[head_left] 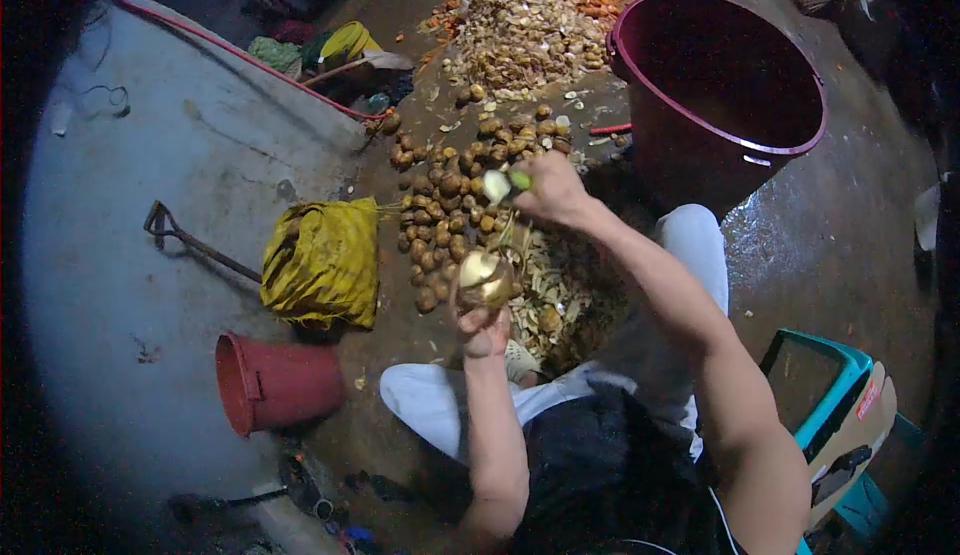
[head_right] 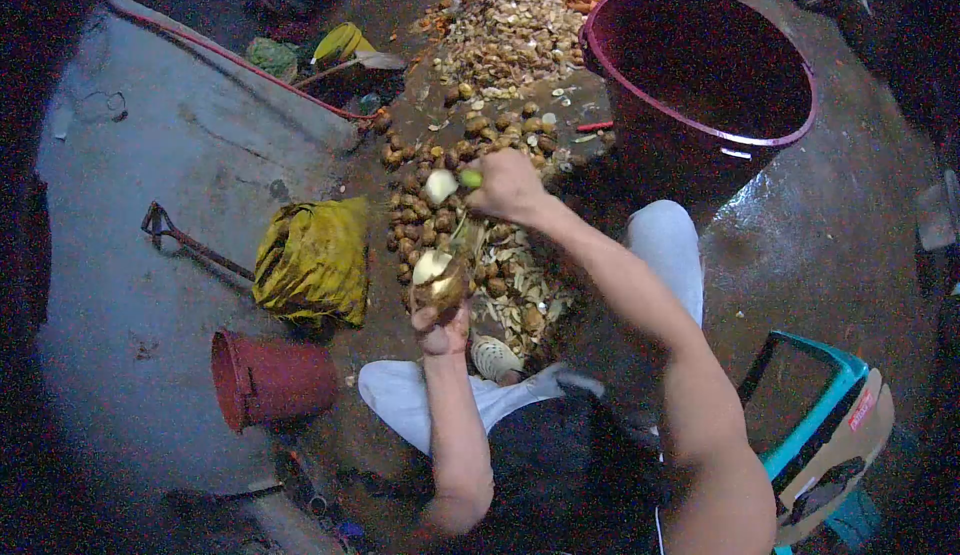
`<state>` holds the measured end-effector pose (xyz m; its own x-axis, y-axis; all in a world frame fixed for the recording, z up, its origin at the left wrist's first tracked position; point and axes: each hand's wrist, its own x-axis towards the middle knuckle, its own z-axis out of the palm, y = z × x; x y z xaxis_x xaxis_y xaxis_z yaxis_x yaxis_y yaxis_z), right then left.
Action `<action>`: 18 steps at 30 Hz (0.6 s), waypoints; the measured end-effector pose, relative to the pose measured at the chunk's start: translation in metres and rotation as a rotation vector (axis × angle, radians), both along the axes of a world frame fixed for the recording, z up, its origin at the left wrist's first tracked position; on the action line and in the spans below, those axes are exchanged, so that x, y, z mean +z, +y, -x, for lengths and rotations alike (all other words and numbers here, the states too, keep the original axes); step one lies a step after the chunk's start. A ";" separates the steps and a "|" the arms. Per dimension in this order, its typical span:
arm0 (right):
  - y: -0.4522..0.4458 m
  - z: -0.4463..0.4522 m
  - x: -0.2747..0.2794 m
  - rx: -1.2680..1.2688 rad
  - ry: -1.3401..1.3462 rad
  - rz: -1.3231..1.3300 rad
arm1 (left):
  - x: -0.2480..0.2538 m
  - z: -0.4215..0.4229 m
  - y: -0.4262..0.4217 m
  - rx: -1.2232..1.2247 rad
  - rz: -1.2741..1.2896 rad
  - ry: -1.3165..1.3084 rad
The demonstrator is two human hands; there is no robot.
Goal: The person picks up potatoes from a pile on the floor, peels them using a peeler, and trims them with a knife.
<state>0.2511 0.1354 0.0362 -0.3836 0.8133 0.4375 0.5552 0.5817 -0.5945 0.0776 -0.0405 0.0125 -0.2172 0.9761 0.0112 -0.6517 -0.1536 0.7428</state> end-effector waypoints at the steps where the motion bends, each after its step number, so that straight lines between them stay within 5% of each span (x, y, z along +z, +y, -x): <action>1: 0.008 -0.003 -0.007 -0.105 -0.029 0.026 | 0.003 -0.002 -0.002 -0.001 -0.005 0.000; 5: 0.003 0.002 0.003 -0.071 0.116 0.089 | 0.004 0.010 -0.007 -0.152 -0.018 -0.387; 6: -0.008 0.010 0.011 -0.044 0.170 -0.093 | 0.004 0.009 -0.001 -0.079 -0.001 -0.157; 9: -0.030 0.007 0.034 0.065 -0.073 -0.009 | 0.011 0.001 -0.002 0.027 0.163 0.104; 15: 0.004 -0.003 0.012 -0.161 0.142 0.159 | 0.010 -0.001 -0.002 -0.047 0.027 -0.333; 18: -0.022 0.010 0.029 0.021 0.116 -0.007 | 0.014 -0.007 0.001 0.089 0.077 -0.077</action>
